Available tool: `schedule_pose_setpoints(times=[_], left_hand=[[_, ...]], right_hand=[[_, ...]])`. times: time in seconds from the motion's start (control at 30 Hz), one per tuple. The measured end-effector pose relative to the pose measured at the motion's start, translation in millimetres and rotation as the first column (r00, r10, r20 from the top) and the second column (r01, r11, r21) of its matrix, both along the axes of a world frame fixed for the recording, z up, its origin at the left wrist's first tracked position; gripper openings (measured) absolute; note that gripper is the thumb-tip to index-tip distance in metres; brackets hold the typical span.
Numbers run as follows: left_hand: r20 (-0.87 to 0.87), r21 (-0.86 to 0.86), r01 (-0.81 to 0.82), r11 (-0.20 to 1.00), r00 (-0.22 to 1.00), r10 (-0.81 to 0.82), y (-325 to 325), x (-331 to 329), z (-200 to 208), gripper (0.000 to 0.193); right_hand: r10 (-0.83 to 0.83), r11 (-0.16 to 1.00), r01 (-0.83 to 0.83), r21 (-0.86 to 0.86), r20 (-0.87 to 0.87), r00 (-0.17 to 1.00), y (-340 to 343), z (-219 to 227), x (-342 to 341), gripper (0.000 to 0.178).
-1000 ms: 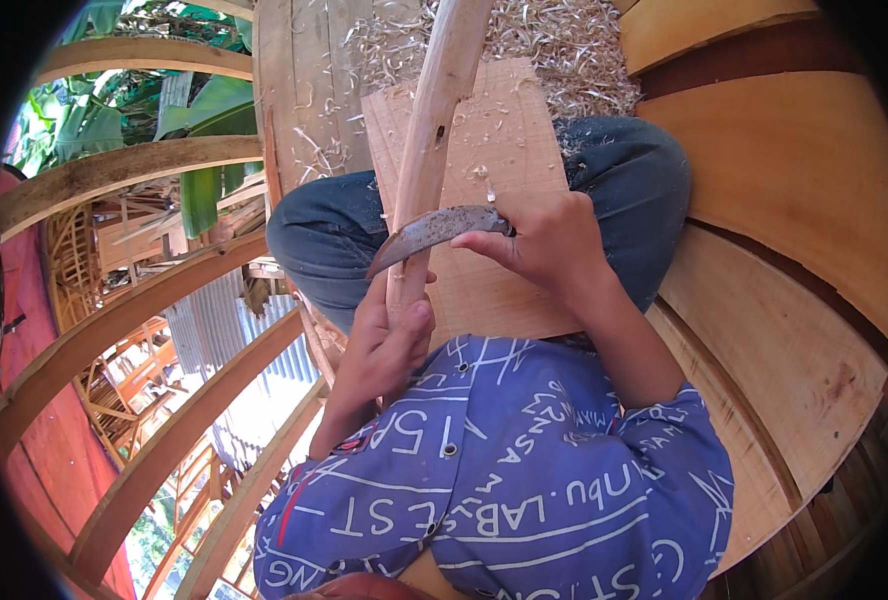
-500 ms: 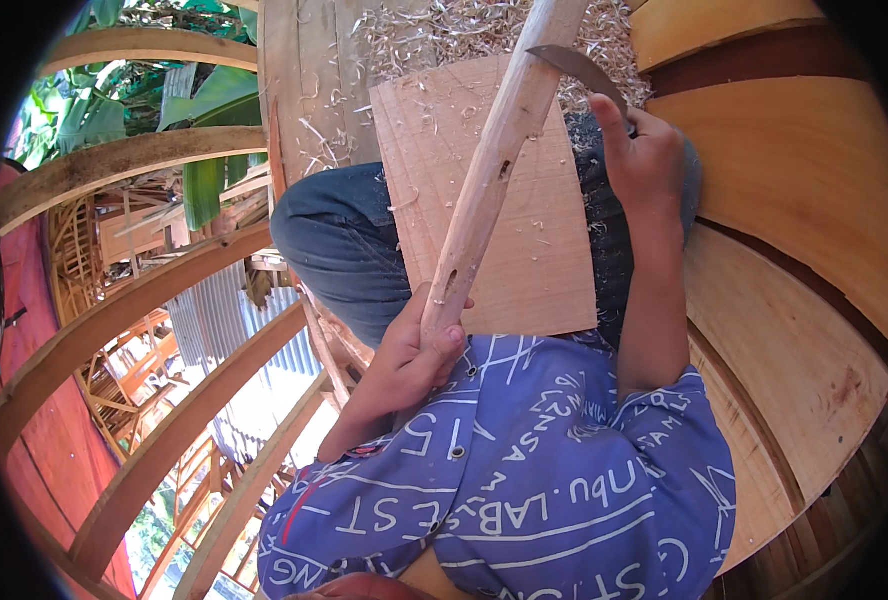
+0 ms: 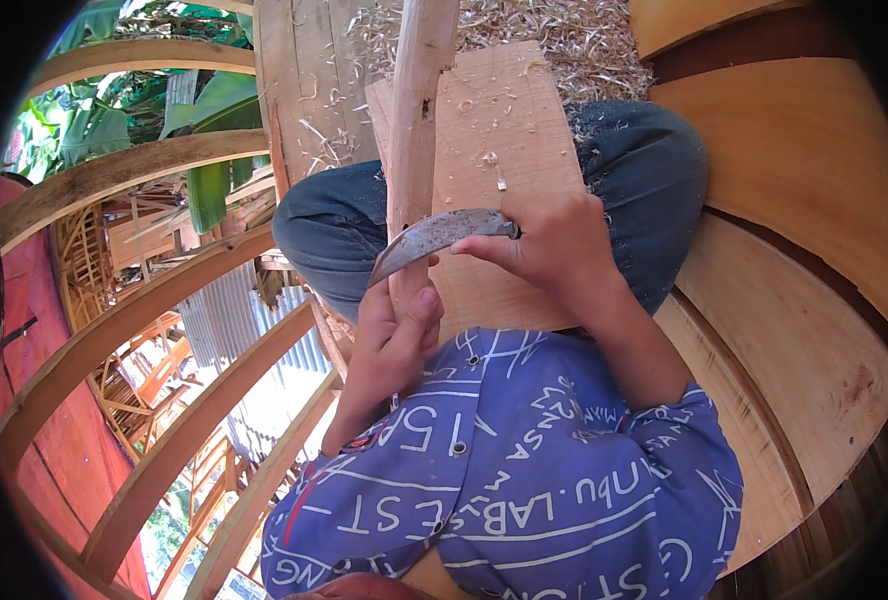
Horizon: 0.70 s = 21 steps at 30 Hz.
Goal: The person sits cross-legged on a wooden platform and uses a curved knife to carve a long, thin wooden stick. They hold the stick with their left hand and scrape the surface with the knife in their right hand, creating wood shavings that accumulate on the platform.
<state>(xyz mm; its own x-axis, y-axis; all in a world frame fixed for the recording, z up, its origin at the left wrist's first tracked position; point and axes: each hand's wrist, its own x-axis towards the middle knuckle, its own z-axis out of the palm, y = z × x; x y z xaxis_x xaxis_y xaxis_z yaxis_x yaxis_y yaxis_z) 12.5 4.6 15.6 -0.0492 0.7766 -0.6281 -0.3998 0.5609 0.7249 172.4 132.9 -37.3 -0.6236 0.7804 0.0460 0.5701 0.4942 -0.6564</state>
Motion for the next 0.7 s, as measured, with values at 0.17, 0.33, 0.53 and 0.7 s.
schedule_pose_setpoints(times=[0.17, 0.33, 0.53, 0.7], left_hand=[[-0.037, 0.006, 0.035, 0.999, 0.999, -0.035, 0, 5, 2, 0.035], [-0.056, 0.033, 0.033, 0.999, 0.998, -0.031, 0, 8, 5, 0.035], [0.045, 0.028, -0.040, 0.999, 0.998, 0.039, -2, 9, 5, 0.032], [0.064, 0.037, 0.088, 0.995, 0.994, -0.090, -10, 19, -6, 0.034]], right_hand=[[-0.032, 0.991, 0.032, 0.130, -0.002, 0.999, 11, -4, 3, 0.068], [-0.018, 0.960, 0.041, 0.276, -0.085, 0.996, 18, -6, -2, 0.068], [-0.081, 0.958, 0.098, 0.271, -0.072, 0.994, 20, -12, -2, 0.068], [-0.483, 0.874, 0.486, 0.007, -0.099, 0.870, 77, -31, 22, 0.066]])
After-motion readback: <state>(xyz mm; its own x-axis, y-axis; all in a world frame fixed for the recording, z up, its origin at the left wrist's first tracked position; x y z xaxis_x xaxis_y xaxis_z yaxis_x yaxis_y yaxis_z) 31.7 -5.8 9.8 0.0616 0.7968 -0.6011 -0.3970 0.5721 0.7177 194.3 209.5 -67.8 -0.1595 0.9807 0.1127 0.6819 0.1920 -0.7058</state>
